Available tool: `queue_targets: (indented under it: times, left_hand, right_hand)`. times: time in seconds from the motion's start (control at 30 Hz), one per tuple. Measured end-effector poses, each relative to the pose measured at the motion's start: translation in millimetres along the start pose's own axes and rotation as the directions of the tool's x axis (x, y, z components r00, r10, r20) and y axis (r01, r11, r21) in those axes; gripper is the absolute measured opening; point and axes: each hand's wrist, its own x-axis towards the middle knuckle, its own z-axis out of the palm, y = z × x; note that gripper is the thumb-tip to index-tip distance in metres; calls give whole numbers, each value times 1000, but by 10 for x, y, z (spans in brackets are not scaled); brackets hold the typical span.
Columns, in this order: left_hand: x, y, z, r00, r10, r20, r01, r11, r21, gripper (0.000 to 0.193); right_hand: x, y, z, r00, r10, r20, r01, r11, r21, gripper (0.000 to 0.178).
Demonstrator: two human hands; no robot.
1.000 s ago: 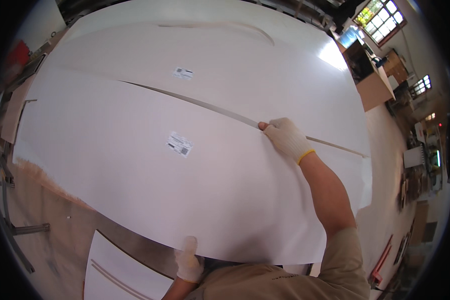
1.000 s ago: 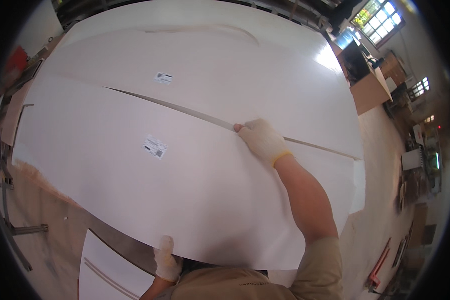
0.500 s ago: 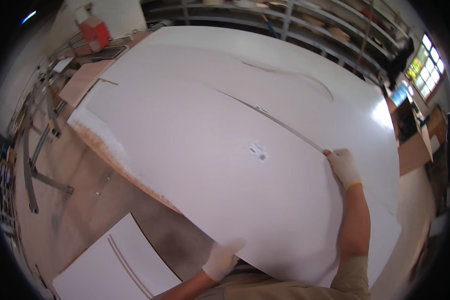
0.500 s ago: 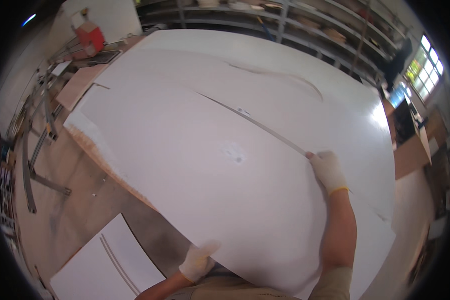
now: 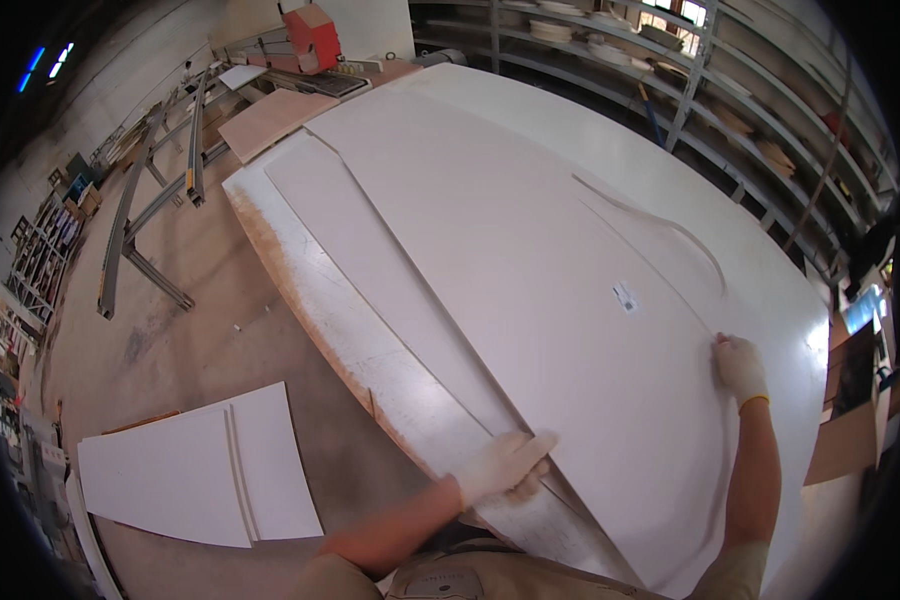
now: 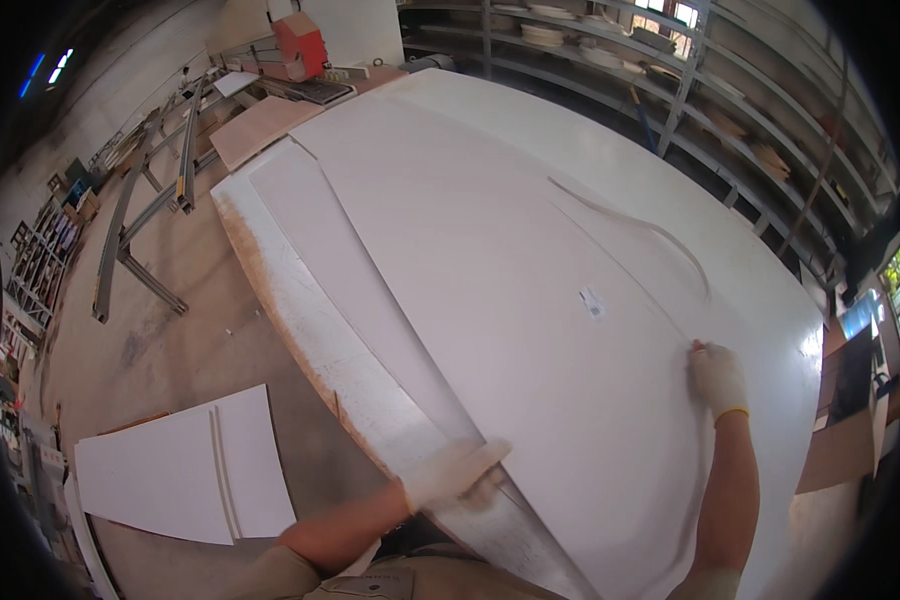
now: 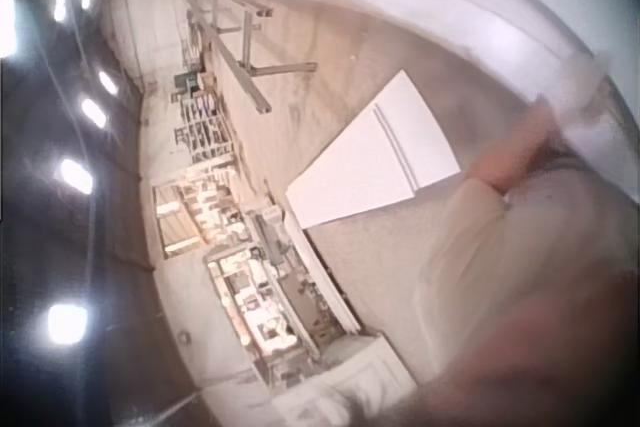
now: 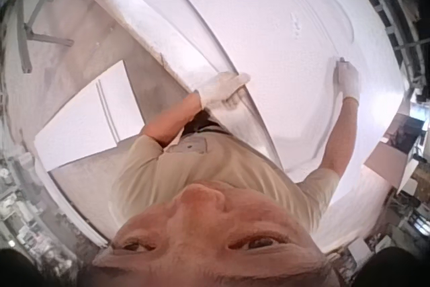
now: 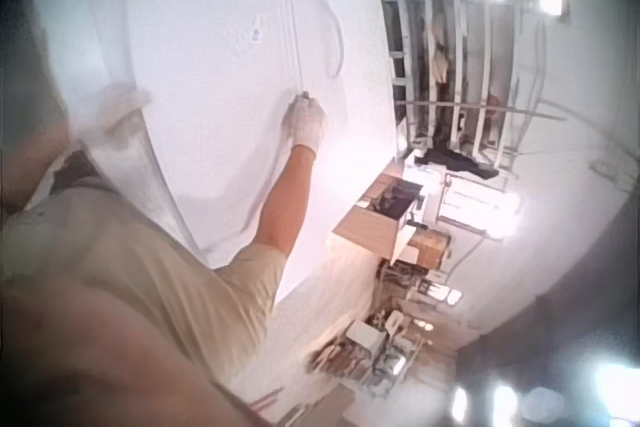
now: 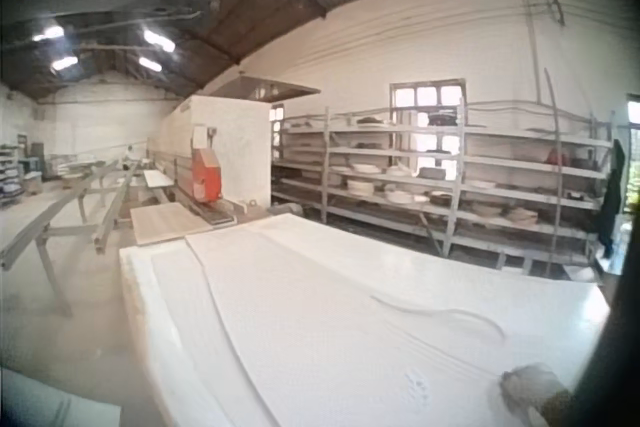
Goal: The person picks up white rectangular panels from a workbench and stacks them one by one. They handle each panel with gloved hands, aligning edges and placing them in a growing pile on the bench.
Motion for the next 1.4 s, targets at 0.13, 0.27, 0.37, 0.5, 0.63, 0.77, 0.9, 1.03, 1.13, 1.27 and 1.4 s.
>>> queue_targets:
  times: [0.13,0.27,0.37,0.5,0.63,0.77,0.9,1.03,1.13,1.27,1.4]
  left_hand:
    - [-96,67,-217,993,101,-67,-67,915,398,65]
    - [-279,-71,-333,933,239,-268,-114,906,407,55]
    - [-392,-199,-414,891,348,-290,-145,826,545,45]
    - [-594,-428,-767,756,567,-326,-204,678,706,38]
    - [-566,-523,-1330,623,712,-324,-220,557,801,36]
    - [-211,-354,-1833,627,740,-245,-56,356,933,35]
    - [90,-182,-1899,508,844,-171,-107,259,960,29]
    - [229,30,-1731,522,819,-238,-228,403,886,39]
    - [397,375,-1689,534,757,-376,-190,541,819,49]
    - [962,904,-1526,903,237,-358,-279,958,-70,45]
    - [1418,881,-1104,886,169,-433,-331,883,-333,33]
  right_hand:
    - [-265,68,517,969,-236,69,243,881,-406,57]
    - [-263,194,664,945,-318,-77,290,923,-253,55]
    - [-398,-103,446,983,-180,-33,169,962,-213,57]
    - [-1419,-969,587,948,-257,187,316,826,-466,76]
    - [-2197,-1308,872,935,-317,161,355,853,-383,82]
    - [-2271,-1271,972,918,-390,76,387,831,-400,80]
    - [-2184,-1158,898,890,-450,72,439,804,-401,71]
    - [-1988,-906,800,893,-439,102,430,764,-481,68]
    - [-1863,-643,810,885,-449,120,456,790,-409,62]
    - [-2174,59,676,970,-231,-71,223,969,-102,44]
    - [-2885,1228,271,605,638,-476,-780,594,-195,55]
